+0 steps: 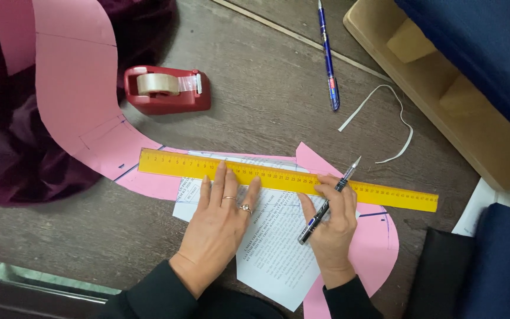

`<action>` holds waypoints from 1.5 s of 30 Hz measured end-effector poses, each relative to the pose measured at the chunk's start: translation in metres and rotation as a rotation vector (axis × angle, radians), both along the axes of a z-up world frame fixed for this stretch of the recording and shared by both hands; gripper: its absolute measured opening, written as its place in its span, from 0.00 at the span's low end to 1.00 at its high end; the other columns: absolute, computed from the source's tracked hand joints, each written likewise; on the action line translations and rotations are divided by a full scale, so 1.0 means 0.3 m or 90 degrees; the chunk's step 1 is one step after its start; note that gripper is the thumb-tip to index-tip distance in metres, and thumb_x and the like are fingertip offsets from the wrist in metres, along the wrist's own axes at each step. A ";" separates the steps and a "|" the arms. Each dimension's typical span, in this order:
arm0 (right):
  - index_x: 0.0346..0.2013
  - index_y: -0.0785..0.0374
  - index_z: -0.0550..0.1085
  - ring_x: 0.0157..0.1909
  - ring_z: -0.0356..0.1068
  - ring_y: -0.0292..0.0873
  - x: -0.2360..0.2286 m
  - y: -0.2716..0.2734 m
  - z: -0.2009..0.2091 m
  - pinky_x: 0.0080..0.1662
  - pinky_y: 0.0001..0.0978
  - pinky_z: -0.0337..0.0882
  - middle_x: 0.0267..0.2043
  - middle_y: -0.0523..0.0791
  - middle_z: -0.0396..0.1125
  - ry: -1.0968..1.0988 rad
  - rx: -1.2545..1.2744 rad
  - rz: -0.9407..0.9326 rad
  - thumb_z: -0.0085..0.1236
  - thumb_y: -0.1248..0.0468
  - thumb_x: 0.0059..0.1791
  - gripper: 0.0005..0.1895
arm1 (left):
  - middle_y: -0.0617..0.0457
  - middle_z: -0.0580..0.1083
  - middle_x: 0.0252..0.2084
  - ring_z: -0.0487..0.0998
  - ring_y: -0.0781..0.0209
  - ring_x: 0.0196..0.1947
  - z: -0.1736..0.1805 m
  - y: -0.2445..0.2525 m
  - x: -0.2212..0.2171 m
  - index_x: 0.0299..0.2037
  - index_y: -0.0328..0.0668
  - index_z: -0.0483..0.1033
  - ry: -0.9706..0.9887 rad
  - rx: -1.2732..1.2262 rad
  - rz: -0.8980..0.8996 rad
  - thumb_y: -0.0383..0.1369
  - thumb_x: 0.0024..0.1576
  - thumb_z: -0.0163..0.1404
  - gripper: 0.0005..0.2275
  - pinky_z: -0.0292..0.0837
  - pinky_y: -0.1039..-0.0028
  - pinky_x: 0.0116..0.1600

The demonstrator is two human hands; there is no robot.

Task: The person uses a pen and a yellow ruler to draw straight lines and make marks on a pink paper pattern. They also handle a white document with text, placing it on top of the pattern and moving it aside during the process.

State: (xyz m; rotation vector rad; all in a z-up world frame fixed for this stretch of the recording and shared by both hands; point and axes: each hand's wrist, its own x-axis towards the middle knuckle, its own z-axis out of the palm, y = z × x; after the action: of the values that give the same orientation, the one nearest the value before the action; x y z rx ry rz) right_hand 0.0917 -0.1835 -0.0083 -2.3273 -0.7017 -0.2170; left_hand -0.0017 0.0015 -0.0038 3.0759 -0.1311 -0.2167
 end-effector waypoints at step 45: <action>0.46 0.61 0.70 0.33 0.72 0.35 0.253 0.304 0.192 0.44 0.24 0.74 0.31 0.45 0.70 0.644 0.038 0.153 0.32 0.53 0.54 0.20 | 0.13 0.57 0.59 0.62 0.10 0.56 0.151 -0.034 0.144 0.70 0.62 0.45 0.376 0.066 0.024 0.37 0.62 0.21 0.23 0.47 0.30 0.60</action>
State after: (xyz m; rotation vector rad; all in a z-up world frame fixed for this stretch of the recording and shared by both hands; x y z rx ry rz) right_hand 0.1676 -0.0922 0.0493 -1.9087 -0.4142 0.9640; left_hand 0.0414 -0.0088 0.0416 2.9522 -0.0324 -1.1339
